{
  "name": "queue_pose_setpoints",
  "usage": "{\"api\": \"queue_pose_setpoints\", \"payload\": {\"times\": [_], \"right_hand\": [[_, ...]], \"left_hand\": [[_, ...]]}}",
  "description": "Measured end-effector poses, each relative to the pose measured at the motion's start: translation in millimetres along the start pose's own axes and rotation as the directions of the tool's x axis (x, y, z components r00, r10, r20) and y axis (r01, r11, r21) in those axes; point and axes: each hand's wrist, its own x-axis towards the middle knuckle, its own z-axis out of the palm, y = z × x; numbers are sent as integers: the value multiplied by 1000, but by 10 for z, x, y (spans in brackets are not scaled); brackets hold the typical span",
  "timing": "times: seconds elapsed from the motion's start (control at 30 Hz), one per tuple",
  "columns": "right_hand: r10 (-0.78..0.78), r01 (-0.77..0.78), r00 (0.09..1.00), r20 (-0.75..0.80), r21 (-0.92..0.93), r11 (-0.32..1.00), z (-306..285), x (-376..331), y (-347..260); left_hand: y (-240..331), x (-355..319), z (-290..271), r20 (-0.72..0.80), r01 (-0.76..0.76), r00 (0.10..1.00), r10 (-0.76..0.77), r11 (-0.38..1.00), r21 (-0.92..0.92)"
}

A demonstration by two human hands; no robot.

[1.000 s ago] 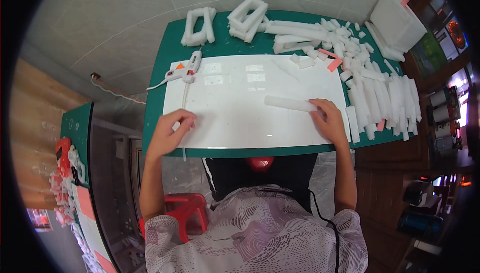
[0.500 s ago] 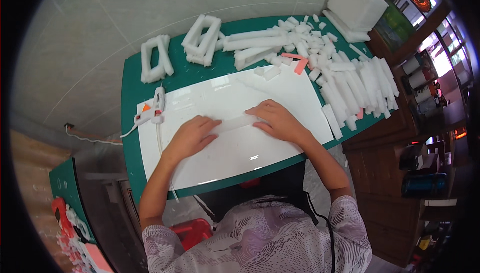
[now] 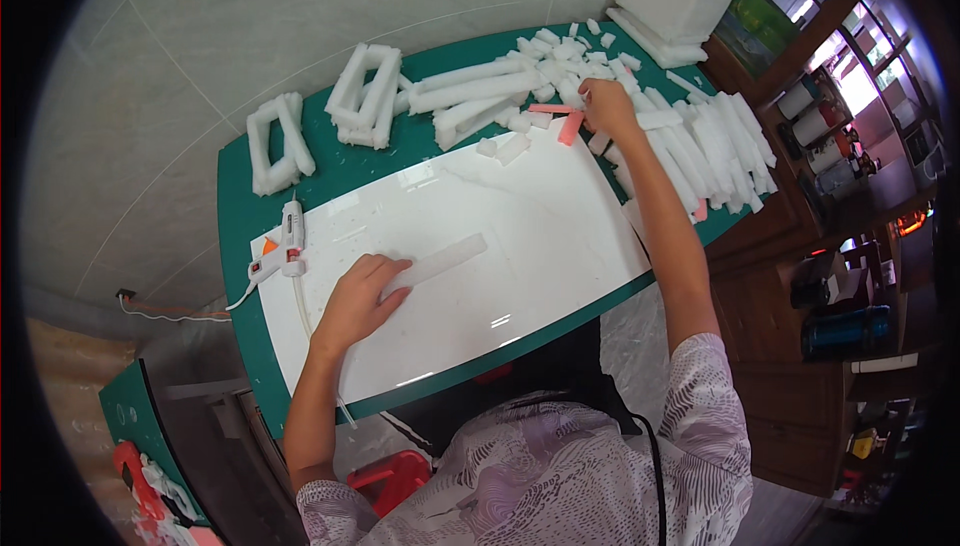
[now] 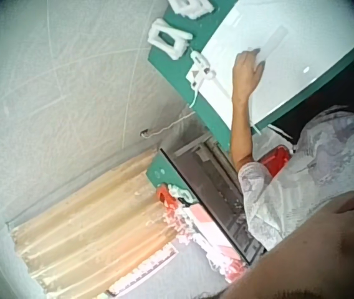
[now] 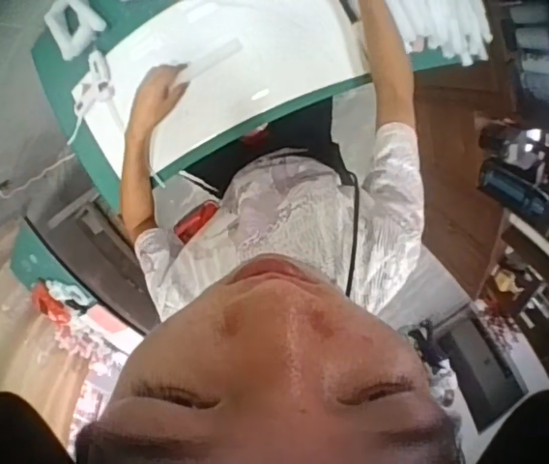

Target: Assemble white foam pieces using a hot glue gun on a workbench.

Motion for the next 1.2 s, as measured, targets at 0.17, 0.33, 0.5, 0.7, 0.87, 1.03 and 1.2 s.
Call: {"api": "queue_pose_setpoints", "payload": {"times": [0.17, 0.33, 0.5, 0.7, 0.87, 1.03, 1.2], "right_hand": [[4, 46, 978, 207, -234, 971, -43, 97, -101], [-155, 161, 984, -87, 74, 984, 51, -18, -283], [-294, 242, 949, 115, 333, 911, 253, -288, -693], [-215, 173, 972, 90, 339, 925, 378, -269, -646], [-170, 49, 968, 183, 530, 847, 211, -362, -797], [-198, -194, 903, 381, 774, 603, 177, -436, -839], [-157, -285, 897, 413, 812, 509, 214, -444, -849]], "left_hand": [[-9, -45, -14, 18, 13, 1000, -13, 1000, 8], [-59, -47, 39, -54, -48, 997, 48, 999, -9], [-79, -61, 44, -59, -45, 997, 44, 999, -16], [-17, -29, -7, 22, 17, 1000, -16, 999, -27], [-70, -76, 20, 8, -3, 1000, 3, 1000, -12], [-95, -75, 45, -39, -45, 998, 43, 998, -34], [-100, -80, 54, -51, -49, 998, 47, 998, -48]]}}
